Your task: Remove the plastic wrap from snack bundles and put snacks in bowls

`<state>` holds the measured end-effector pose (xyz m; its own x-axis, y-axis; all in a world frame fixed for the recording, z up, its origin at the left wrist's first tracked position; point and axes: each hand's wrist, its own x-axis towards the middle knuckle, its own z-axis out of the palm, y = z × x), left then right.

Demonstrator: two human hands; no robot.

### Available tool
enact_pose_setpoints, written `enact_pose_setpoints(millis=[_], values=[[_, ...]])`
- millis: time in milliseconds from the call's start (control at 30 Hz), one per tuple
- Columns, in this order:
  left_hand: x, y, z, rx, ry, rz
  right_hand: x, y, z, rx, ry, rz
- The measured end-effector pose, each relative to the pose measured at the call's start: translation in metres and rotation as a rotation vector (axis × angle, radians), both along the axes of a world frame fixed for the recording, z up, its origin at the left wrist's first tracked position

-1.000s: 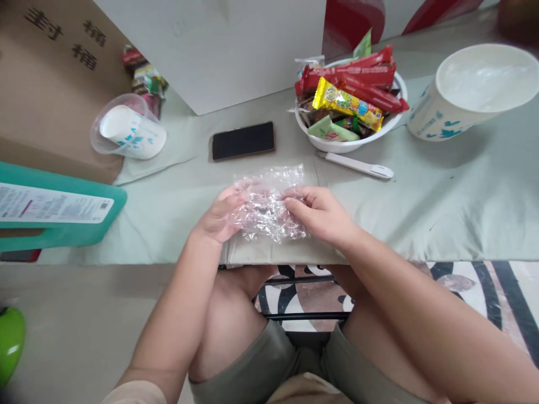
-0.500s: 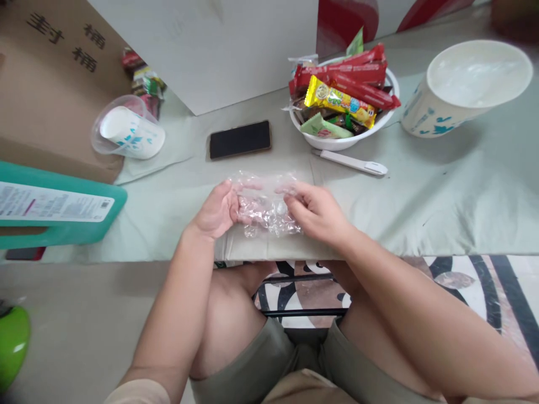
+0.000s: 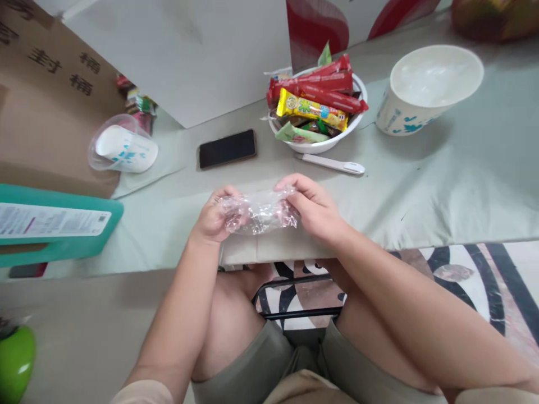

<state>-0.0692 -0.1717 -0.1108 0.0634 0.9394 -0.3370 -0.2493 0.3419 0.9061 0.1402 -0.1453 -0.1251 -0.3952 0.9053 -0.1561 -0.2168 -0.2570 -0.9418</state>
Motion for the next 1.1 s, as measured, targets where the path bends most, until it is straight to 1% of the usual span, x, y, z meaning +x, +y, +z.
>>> enact_pose_setpoints(millis=[67,133,200,267,333,433,500,567,600,633,733,767,800,833,867,933,967,1033,1100], values=[[0.002,0.006,-0.003,0.010,0.004,0.014,0.002,0.005,0.001,-0.056,0.060,0.007],[0.004,0.013,-0.004,0.009,0.013,0.017,0.005,0.011,0.001,-0.062,0.081,0.009],[0.006,0.019,-0.006,0.023,0.020,0.011,0.008,0.016,0.002,-0.013,-0.003,0.017],[0.007,0.023,-0.007,0.082,0.040,0.006,0.010,0.019,0.001,0.046,-0.161,0.031],[0.008,0.024,-0.010,0.138,0.079,-0.006,0.012,0.019,0.001,0.044,-0.271,0.035],[0.011,0.025,-0.016,0.144,0.135,-0.032,0.013,0.019,0.003,-0.028,-0.265,0.013],[0.013,0.025,-0.021,0.163,0.196,-0.036,0.014,0.019,0.005,-0.037,-0.270,0.059],[0.016,0.025,-0.024,0.208,0.300,-0.035,0.016,0.019,0.007,-0.010,-0.291,0.119],[0.017,0.025,-0.025,0.250,0.363,-0.011,0.016,0.018,0.007,0.010,-0.289,0.133],[0.019,0.024,-0.026,0.312,0.438,0.045,0.017,0.018,0.007,0.032,-0.278,0.127],[0.025,0.017,-0.024,0.571,0.704,0.357,0.016,0.016,0.005,0.106,-0.269,0.040],[0.027,0.014,-0.023,0.630,0.769,0.417,0.015,0.015,0.005,0.130,-0.276,0.012],[0.029,0.011,-0.021,0.655,0.793,0.416,0.014,0.013,0.005,0.156,-0.279,-0.001],[0.032,0.009,-0.021,0.649,0.768,0.356,0.012,0.011,0.005,0.182,-0.267,0.009],[0.034,0.007,-0.020,0.617,0.701,0.256,0.010,0.009,0.005,0.206,-0.232,0.044],[0.037,0.005,-0.021,0.505,0.540,0.020,0.006,0.005,0.005,0.232,-0.128,0.157],[0.038,0.006,-0.022,0.441,0.477,-0.075,0.004,0.003,0.005,0.229,-0.079,0.206],[0.035,0.008,-0.024,0.333,0.383,-0.193,-0.001,0.000,0.005,0.198,-0.012,0.249],[0.031,0.010,-0.026,0.273,0.284,-0.257,-0.004,0.000,0.005,0.174,0.022,0.249]])
